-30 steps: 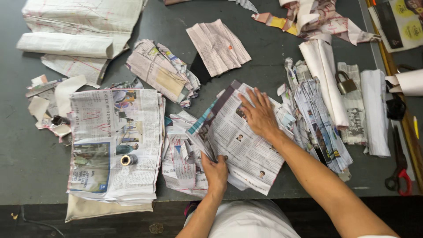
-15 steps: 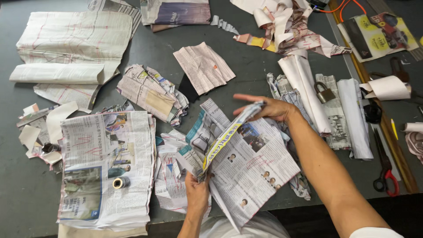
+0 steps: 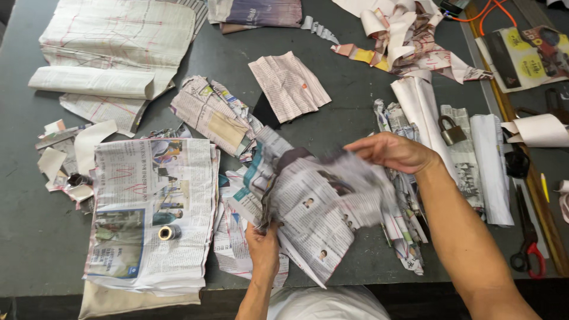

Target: The person repeatedly picks up newspaper sheets from a cluttered table, unfolds them, and folds them into smaller rectangles. The person handles the sheets one at a time, placing folded pieces into a growing stack on the table.

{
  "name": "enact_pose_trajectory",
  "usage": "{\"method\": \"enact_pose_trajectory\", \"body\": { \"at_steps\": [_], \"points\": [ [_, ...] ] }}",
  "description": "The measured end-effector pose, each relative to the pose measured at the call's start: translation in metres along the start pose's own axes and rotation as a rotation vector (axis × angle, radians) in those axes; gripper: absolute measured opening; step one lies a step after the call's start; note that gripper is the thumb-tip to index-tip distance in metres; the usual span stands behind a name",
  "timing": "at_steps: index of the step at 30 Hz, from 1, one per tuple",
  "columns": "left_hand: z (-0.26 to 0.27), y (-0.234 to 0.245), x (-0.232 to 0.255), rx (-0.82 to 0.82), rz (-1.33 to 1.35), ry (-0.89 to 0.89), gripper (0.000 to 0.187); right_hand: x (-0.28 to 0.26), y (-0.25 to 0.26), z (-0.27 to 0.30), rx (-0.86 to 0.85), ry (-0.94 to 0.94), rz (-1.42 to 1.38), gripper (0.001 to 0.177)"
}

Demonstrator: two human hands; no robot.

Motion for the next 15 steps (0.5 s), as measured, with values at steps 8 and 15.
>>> {"method": "enact_pose_trajectory", "body": {
  "at_steps": [8,15],
  "points": [
    [0.002,-0.024,-0.008,-0.149,-0.025,0.072,0.031,0.009,-0.007,-0.056,0.330,0.155,0.882,0.107],
    [-0.003,-0.010,-0.022,-0.059,-0.166,0.117,0.028,0.043,-0.018,-0.069,0.299,0.086,0.517,0.070]
  ]
}}
Point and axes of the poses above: each hand's wrist, its own z-axis away from the middle knuckle, its own y-axis out of the back of the hand, x = y × z, the point moved 10 cm from there along -z, towards the middle knuckle, and after that the axes turned 2 degrees about z, right-handed, at the moved point
